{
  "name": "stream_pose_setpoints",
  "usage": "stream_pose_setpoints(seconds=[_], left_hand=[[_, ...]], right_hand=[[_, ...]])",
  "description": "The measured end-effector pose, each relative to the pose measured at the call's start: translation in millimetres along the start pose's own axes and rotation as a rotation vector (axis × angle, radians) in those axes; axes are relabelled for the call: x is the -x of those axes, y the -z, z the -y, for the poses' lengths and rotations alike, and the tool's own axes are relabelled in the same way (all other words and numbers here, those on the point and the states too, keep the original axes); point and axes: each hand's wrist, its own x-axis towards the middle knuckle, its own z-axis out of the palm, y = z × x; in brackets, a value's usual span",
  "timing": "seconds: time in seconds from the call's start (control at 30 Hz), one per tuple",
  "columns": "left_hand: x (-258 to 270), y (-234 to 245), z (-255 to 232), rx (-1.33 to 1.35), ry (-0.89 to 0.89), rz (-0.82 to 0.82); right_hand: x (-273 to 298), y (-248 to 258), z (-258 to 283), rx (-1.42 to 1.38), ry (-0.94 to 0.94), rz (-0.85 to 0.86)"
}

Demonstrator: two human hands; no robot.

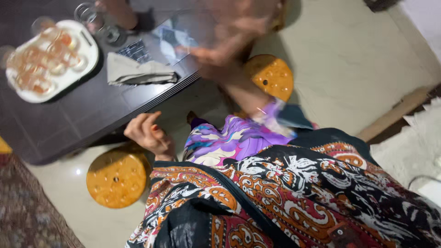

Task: The person wipes a dark tiled tabletop with a cloth, then moves a thermos, metal cups, and a glass to clear the surface. They continue wiping the table and a white tray, then place several small glasses on the table and wipe the tray again.

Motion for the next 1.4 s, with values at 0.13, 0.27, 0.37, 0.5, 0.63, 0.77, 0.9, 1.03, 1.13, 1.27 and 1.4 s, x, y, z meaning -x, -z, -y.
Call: stream_pose_setpoints(seconds=[0.13,0.27,0.37,0.5,0.63,0.77,0.9,1.03,1.13,1.27,1.4], left_hand=[[2.2,40.2,5.0,-0.102,0.137,-0.292],[13.5,83.9,19.6,-0.259,0.316,-0.511],[40.2,100.8,28.3,-0.386,0.425,-0.445],[36.2,76.8,51.1,-0.302,0.372,-0.396],[8.4,26.4,68.7,-0.114,0.378,-0.227],[-20.6,-32.8,96.9,-0.093,0.418,-0.085],[-37.0,-77.9,117.3,-0.094,0.477,0.108],[-47.8,-109.8,136.4,-0.178,0.459,0.207],[-43.2,-126.7,164.0,-0.148,0.508,0.235],[-18.2,-131.2,223.7,0.400,0.835,-0.158],[-19.2,-82.7,264.6,0.132,0.859,-0.448]], right_hand=[[64.4,-169.8,-25.7,0.058,1.029,0.788],[246.2,-166.4,9.5,-0.387,0.588,1.131],[257.3,-132.4,-19.5,-0.255,0.460,1.127],[175.3,-112.2,-48.6,0.072,0.276,0.925],[111.2,-102.6,-46.7,0.108,0.048,0.729],[88.8,-110.2,-52.6,0.202,-0.158,0.559],[72.1,-120.6,-89.3,0.375,-0.441,0.387],[43.7,-118.5,-141.8,0.620,-0.491,0.289],[37.4,-120.7,-175.9,0.656,-0.562,0.178],[42.9,-119.2,-225.2,0.435,-0.785,-0.138],[27.1,-124.5,-236.2,0.020,-0.963,-0.372]])
